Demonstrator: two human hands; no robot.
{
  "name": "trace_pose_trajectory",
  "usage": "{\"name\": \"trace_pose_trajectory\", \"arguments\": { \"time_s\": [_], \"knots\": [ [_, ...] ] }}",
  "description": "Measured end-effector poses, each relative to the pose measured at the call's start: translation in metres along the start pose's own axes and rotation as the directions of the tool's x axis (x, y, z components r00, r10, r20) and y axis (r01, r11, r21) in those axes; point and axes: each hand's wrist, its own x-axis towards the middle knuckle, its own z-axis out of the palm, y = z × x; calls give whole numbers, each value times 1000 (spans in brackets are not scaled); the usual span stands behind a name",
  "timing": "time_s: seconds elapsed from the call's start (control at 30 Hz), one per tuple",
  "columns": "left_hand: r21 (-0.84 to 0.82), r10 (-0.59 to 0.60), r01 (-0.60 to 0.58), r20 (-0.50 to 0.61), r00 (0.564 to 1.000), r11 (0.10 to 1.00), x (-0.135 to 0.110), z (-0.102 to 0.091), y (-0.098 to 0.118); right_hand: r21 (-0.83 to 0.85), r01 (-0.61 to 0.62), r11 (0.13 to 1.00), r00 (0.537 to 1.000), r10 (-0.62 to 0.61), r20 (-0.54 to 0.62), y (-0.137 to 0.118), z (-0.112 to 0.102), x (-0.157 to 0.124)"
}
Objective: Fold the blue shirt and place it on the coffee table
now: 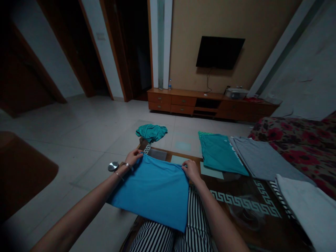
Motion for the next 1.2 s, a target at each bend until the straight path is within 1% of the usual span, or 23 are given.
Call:
{"name": "trace_pose_trajectory", "arguments": {
  "time_s": [0.13,0.2,0.27,0.37,0.43,0.5,0.53,0.57,0.6,0.63,0.67,0.7,0.73,0.77,0.8,0.87,0.97,1.03,1.1,1.13,1.2],
  "knots": [
    [7,-53,53,-58,997,999,-1,2,2,-13,9,1000,1000,-10,-20,-3,-2,-2],
    [50,-68,72,-80,994,996,-2,3,5,-36,-11,999,999,10,-40,-6,-1,-4],
    [160,-74,84,-68,995,983,-3,3,9,-67,-41,997,997,37,-71,-8,1,-6],
    [375,-91,89,-12,996,923,-2,1,14,-95,-71,993,990,59,-125,-11,2,-11],
    [443,-93,81,4,996,893,-2,-2,19,-102,-107,989,982,89,-168,-16,0,-17],
    [474,-55,60,-24,998,879,-5,-4,26,-105,-134,985,967,107,-231,-25,-2,-25],
    [490,4,17,-42,999,872,-9,-5,30,-104,-117,988,962,87,-260,-31,-2,-30],
    [510,93,-57,-46,995,858,-15,-4,34,-103,-70,992,960,39,-277,-39,-1,-36],
    [534,204,-158,-27,979,831,-21,-1,38,-102,2,995,961,-30,-276,-47,2,-40],
    [551,313,-271,18,949,790,-28,2,41,-102,82,991,960,-107,-259,-54,6,-45],
    [555,397,-372,81,914,744,-36,6,43,-101,150,983,958,-170,-232,-61,11,-48],
    [548,438,-444,150,886,709,-42,11,44,-98,193,976,957,-209,-199,-67,17,-49],
    [541,439,-477,208,874,693,-48,16,42,-94,207,974,960,-221,-173,-70,23,-50],
    [539,411,-478,249,877,694,-52,21,40,-90,200,976,965,-212,-154,-72,29,-49],
    [541,371,-460,273,888,704,-54,24,36,-85,182,980,971,-193,-145,-72,33,-47],
    [547,303,-415,287,909,727,-54,30,27,-72,153,986,976,-163,-146,-68,38,-42],
    [545,270,-389,287,919,743,-49,31,19,-40,149,988,971,-154,-183,-60,34,-37],
    [539,265,-383,285,921,750,-48,29,18,-14,112,994,964,-112,-242,-57,25,-40],
    [533,264,-377,278,924,758,-48,28,18,3,47,999,945,-43,-323,-57,15,-53],
    [530,265,-374,273,925,761,-49,27,18,5,23,1000,932,-20,-361,-59,10,-64],
    [524,271,-372,262,926,766,-49,29,17,-6,37,999,919,-36,-392,-63,4,-95]
  ]
}}
